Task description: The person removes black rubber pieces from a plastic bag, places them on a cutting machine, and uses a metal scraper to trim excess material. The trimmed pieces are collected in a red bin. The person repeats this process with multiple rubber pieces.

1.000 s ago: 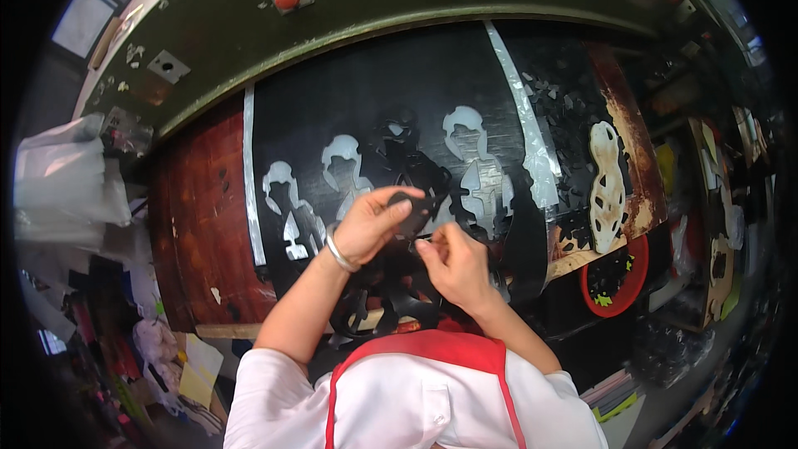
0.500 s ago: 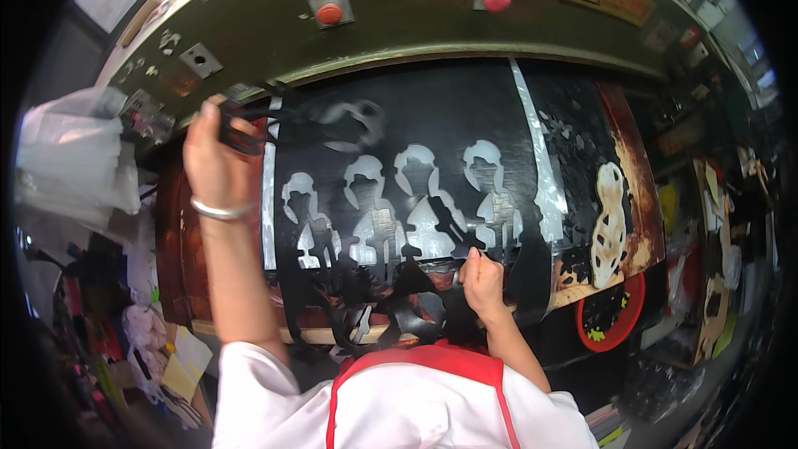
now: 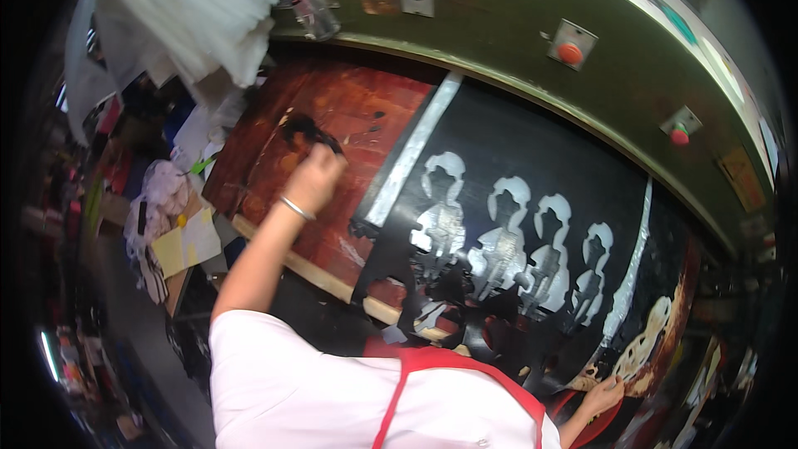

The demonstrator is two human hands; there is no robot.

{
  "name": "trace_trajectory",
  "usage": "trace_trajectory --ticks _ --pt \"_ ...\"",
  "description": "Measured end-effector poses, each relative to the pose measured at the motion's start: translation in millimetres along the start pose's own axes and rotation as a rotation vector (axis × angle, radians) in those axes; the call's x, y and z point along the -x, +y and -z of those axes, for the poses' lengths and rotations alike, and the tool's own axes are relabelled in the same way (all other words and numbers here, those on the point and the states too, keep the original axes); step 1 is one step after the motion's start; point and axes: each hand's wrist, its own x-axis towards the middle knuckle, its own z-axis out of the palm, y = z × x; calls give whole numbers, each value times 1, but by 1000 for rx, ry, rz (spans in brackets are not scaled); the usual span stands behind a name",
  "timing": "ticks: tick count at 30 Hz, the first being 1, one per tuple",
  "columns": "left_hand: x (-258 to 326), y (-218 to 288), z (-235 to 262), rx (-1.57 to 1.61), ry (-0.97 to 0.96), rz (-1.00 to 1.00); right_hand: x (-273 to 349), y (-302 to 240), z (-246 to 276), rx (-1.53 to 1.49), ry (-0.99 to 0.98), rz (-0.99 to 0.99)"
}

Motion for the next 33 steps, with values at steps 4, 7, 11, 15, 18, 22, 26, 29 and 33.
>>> trace_trajectory --ticks 4,7,11,15,18,22,26,29,33 --pt "71 31 -31 6 -197 78 11 34 -29 89 -70 -26" --pt "63 57 -19 -8 -79 152 6 46 -32 -58 -50 62" --pt "-4 103 -38 197 -31 125 -32 52 -28 -148 -122 148" --pt "-94 129 -92 240 -116 236 -62 56 -38 -214 -241 135" --pt "-126 140 -115 71 -334 333 -66 66 -41 -324 -224 184" --pt "-98 149 -111 -88 -397 298 -77 62 -29 -653 -238 78" --pt "-26 174 -84 -78 -182 179 -94 3 -19 -470 10 242" --pt "5 197 -64 -41 -263 367 -61 -71 -32 -787 -91 391" --pt "-10 184 -60 137 -252 376 0 -145 -46 -1124 -643 347"
